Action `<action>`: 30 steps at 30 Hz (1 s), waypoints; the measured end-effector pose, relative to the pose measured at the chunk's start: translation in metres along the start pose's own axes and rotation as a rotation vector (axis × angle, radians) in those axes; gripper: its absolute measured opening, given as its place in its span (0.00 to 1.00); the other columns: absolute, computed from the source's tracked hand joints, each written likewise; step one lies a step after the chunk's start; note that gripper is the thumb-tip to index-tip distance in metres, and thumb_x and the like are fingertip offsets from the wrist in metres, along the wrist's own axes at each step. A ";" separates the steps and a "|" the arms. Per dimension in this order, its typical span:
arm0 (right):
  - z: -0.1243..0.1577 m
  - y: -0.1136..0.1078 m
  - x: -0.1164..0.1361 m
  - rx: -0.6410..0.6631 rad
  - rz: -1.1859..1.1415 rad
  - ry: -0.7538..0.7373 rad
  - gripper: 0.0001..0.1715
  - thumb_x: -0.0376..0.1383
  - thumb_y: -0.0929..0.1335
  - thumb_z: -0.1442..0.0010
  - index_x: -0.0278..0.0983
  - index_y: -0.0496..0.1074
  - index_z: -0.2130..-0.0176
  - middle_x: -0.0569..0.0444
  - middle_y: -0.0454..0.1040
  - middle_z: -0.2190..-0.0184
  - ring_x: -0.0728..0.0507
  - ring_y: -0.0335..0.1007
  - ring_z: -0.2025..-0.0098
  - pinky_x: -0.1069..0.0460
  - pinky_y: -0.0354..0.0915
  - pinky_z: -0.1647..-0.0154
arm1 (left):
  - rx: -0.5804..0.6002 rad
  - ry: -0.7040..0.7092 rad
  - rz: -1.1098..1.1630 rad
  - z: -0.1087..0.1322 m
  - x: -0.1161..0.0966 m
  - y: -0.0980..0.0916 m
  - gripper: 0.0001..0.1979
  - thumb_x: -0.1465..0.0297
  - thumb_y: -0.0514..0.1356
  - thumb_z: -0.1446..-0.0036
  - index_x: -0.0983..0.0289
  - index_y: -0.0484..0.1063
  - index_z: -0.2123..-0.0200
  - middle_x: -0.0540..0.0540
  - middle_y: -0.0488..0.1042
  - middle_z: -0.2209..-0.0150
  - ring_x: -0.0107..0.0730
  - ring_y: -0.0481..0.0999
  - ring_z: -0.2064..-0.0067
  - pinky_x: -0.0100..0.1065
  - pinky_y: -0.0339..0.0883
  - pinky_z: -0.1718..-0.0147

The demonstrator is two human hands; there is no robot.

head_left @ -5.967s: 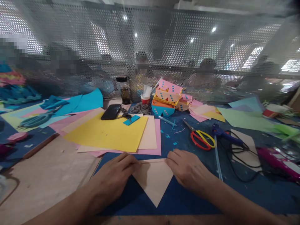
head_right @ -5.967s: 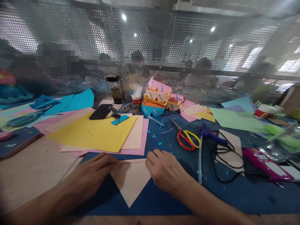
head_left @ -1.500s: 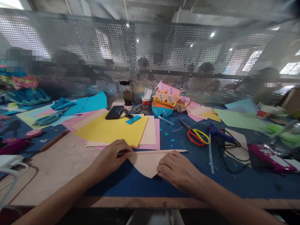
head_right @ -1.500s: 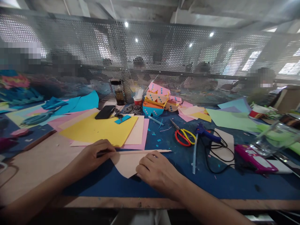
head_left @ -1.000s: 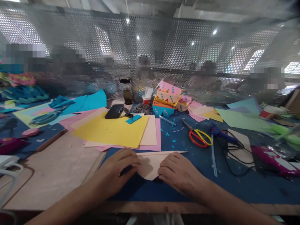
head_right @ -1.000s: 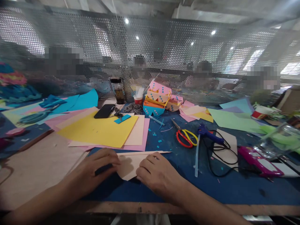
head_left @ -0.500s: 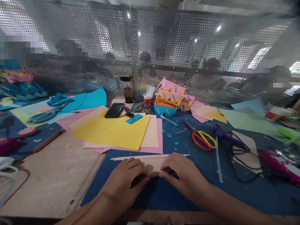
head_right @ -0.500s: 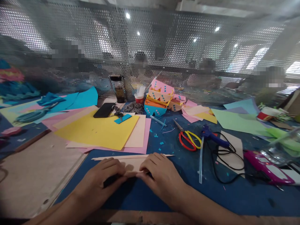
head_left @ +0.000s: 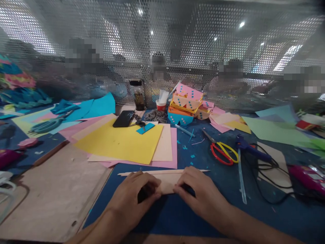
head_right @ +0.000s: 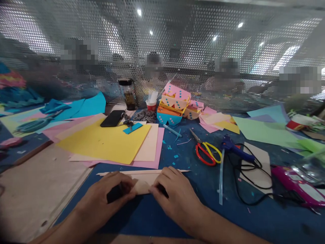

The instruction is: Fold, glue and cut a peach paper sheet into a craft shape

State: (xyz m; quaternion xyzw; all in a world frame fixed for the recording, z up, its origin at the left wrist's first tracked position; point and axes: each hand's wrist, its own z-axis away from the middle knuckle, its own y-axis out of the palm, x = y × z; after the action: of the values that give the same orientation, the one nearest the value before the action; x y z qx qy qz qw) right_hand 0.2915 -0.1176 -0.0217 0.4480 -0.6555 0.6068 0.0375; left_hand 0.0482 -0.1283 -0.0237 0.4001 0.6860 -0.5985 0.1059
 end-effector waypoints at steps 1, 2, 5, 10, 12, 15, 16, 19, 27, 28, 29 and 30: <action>0.000 0.000 0.001 0.002 0.005 0.011 0.08 0.36 0.68 0.34 0.38 0.70 0.66 0.55 0.72 0.65 0.45 0.65 0.60 0.49 0.57 0.58 | -0.010 -0.002 -0.012 0.001 -0.001 0.000 0.03 0.66 0.63 0.39 0.59 0.73 0.64 0.48 0.78 0.67 0.35 0.75 0.65 0.35 0.67 0.65; 0.000 0.000 0.001 0.004 0.013 0.023 0.08 0.36 0.68 0.34 0.37 0.70 0.67 0.55 0.72 0.65 0.45 0.64 0.60 0.49 0.57 0.59 | -0.016 0.008 -0.026 0.001 -0.001 -0.001 0.04 0.66 0.62 0.39 0.59 0.73 0.65 0.49 0.77 0.68 0.35 0.75 0.65 0.35 0.66 0.65; -0.001 0.000 0.003 0.007 0.039 0.048 0.10 0.36 0.68 0.34 0.37 0.69 0.68 0.55 0.72 0.66 0.45 0.64 0.61 0.49 0.57 0.60 | -0.016 0.082 -0.061 0.003 -0.001 -0.001 0.06 0.66 0.61 0.37 0.59 0.72 0.67 0.49 0.77 0.68 0.35 0.75 0.65 0.36 0.66 0.64; -0.002 0.001 0.002 0.005 0.051 0.065 0.11 0.37 0.68 0.34 0.37 0.68 0.69 0.55 0.71 0.68 0.45 0.63 0.63 0.50 0.56 0.63 | -0.054 0.161 -0.090 0.005 0.001 0.000 0.06 0.67 0.58 0.34 0.60 0.72 0.65 0.50 0.78 0.66 0.35 0.75 0.64 0.36 0.67 0.62; -0.002 0.001 0.001 0.003 0.048 0.058 0.11 0.37 0.68 0.34 0.37 0.68 0.69 0.55 0.71 0.68 0.45 0.63 0.63 0.50 0.56 0.63 | -0.078 0.175 -0.094 0.005 0.002 0.001 0.05 0.66 0.58 0.34 0.59 0.72 0.63 0.50 0.78 0.66 0.35 0.76 0.64 0.35 0.67 0.63; -0.001 0.001 0.001 -0.004 0.043 0.046 0.12 0.37 0.67 0.33 0.37 0.67 0.70 0.55 0.71 0.68 0.45 0.63 0.64 0.50 0.56 0.63 | -0.099 0.173 -0.107 0.005 0.002 0.001 0.04 0.66 0.62 0.37 0.58 0.71 0.60 0.50 0.78 0.66 0.35 0.76 0.65 0.35 0.68 0.65; 0.000 0.000 0.002 -0.004 0.037 0.041 0.12 0.37 0.67 0.33 0.37 0.68 0.69 0.56 0.71 0.68 0.45 0.63 0.63 0.50 0.56 0.62 | -0.107 0.177 -0.111 0.005 0.002 0.001 0.06 0.66 0.63 0.38 0.58 0.71 0.59 0.49 0.78 0.66 0.35 0.76 0.65 0.35 0.68 0.65; 0.002 -0.001 0.003 -0.013 0.035 0.004 0.08 0.39 0.71 0.36 0.38 0.70 0.63 0.55 0.72 0.63 0.44 0.65 0.59 0.49 0.57 0.59 | -0.132 0.200 -0.130 0.005 0.001 0.000 0.07 0.68 0.63 0.38 0.58 0.70 0.57 0.48 0.78 0.66 0.35 0.76 0.65 0.35 0.67 0.65; 0.005 0.001 0.004 -0.033 0.153 -0.162 0.02 0.33 0.69 0.34 0.40 0.70 0.62 0.55 0.73 0.62 0.43 0.65 0.58 0.47 0.54 0.57 | -0.069 0.358 -0.199 0.004 0.000 -0.001 0.06 0.74 0.58 0.34 0.58 0.72 0.61 0.48 0.78 0.63 0.35 0.75 0.62 0.37 0.62 0.61; 0.005 0.001 0.004 -0.037 0.154 -0.158 0.02 0.34 0.69 0.34 0.40 0.70 0.62 0.55 0.74 0.62 0.42 0.65 0.58 0.47 0.55 0.57 | -0.074 0.355 -0.196 0.004 0.000 -0.001 0.05 0.74 0.58 0.34 0.58 0.72 0.61 0.48 0.78 0.63 0.34 0.74 0.62 0.37 0.61 0.61; 0.005 0.002 0.004 -0.040 0.147 -0.150 0.02 0.35 0.69 0.34 0.39 0.70 0.62 0.55 0.74 0.62 0.42 0.65 0.58 0.47 0.55 0.57 | -0.080 0.350 -0.191 0.004 -0.001 -0.001 0.05 0.74 0.58 0.34 0.59 0.72 0.61 0.48 0.78 0.64 0.34 0.74 0.63 0.37 0.61 0.62; 0.005 0.002 0.004 -0.043 0.137 -0.138 0.03 0.36 0.69 0.33 0.39 0.71 0.62 0.55 0.74 0.62 0.43 0.65 0.58 0.47 0.55 0.57 | -0.088 0.347 -0.187 0.003 -0.001 -0.001 0.05 0.74 0.57 0.34 0.59 0.72 0.62 0.48 0.78 0.64 0.34 0.74 0.63 0.37 0.61 0.62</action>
State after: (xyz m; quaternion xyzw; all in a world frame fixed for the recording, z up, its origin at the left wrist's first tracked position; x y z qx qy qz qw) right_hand 0.2909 -0.1240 -0.0221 0.4418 -0.6985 0.5616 -0.0400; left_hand 0.0469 -0.1319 -0.0227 0.4268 0.7537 -0.4970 -0.0525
